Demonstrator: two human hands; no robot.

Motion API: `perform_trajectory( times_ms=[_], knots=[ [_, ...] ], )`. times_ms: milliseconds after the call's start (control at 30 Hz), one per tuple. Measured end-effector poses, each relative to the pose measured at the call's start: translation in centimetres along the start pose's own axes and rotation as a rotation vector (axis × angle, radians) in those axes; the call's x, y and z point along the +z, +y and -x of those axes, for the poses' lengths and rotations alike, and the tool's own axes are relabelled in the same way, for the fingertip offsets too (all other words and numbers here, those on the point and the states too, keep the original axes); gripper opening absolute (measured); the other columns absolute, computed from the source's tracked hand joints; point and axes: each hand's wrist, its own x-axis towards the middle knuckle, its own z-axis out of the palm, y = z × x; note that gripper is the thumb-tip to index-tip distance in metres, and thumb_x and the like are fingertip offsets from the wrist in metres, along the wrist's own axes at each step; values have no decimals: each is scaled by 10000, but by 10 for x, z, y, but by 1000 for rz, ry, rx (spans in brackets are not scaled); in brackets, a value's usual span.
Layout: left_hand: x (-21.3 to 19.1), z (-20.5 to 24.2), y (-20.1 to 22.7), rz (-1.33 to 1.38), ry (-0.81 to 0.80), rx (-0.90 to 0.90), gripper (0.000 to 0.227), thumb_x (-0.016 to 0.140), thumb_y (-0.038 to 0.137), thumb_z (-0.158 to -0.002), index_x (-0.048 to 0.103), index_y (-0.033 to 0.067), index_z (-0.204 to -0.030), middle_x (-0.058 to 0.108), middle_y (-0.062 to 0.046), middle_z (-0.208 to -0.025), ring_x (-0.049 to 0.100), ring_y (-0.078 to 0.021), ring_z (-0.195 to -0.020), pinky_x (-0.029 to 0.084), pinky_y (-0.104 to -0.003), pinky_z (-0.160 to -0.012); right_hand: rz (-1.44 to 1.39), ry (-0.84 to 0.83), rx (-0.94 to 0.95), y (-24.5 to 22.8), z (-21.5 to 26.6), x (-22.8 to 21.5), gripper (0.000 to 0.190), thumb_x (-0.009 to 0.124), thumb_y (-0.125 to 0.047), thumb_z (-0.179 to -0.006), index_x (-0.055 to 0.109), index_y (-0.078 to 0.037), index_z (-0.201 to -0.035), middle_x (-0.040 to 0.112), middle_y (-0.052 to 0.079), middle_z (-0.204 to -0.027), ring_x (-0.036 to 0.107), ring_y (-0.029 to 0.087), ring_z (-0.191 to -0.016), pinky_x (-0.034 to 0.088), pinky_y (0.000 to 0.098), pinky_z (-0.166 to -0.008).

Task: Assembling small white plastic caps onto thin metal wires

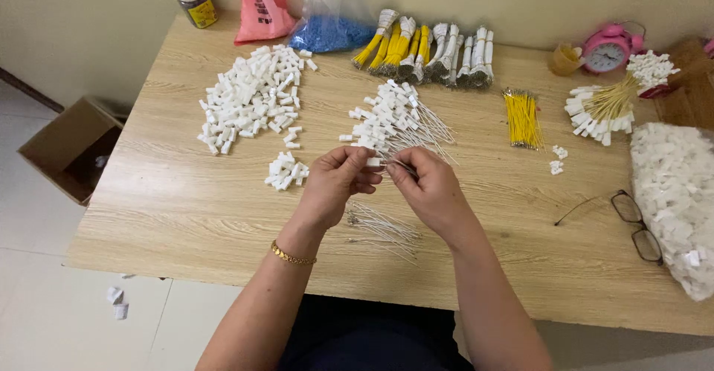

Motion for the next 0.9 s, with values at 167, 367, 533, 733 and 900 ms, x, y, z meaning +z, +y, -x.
perform_trajectory(
  times_ms=[167,367,533,733,900],
  knots=[
    [-1,-10,-19,23,2,-43,248,649,268,-931,652,30,-1000,717,-188,-846,731,-221,-702,618,-290,-593,45,31,-40,12,-1,4,90,634,-122,-907,653,-36,-923,620,195,-753,630,376,-755,495,437,-687],
    [0,-15,-34,92,35,-64,217,667,232,-924,642,22,-969,703,-207,-829,726,-227,-707,621,-300,-606,110,55,-40,24,1,14,78,636,-123,-913,660,-49,-916,628,178,-759,637,362,-784,496,421,-696],
    [-1,-20,-25,104,37,-101,237,682,238,-912,645,14,-979,711,-197,-820,728,-221,-709,628,-302,-615,134,53,-11,36,-6,22,66,635,-135,-911,668,-78,-905,648,145,-781,646,344,-804,507,416,-721],
    [-55,-80,-8,-1025,197,141,246,595,455,-926,693,290,-1079,741,16,-878,731,-211,-856,558,-366,-754,200,41,-25,103,-35,43,74,647,-128,-899,665,-59,-918,641,177,-781,641,384,-823,502,460,-717],
    [-131,-126,-9,-1973,502,382,204,730,356,-787,751,296,-982,623,-30,-923,602,-249,-916,506,-410,-757,273,84,-18,148,-55,43,115,658,-124,-896,716,-51,-963,655,172,-820,656,379,-838,511,448,-755]
  ],
)
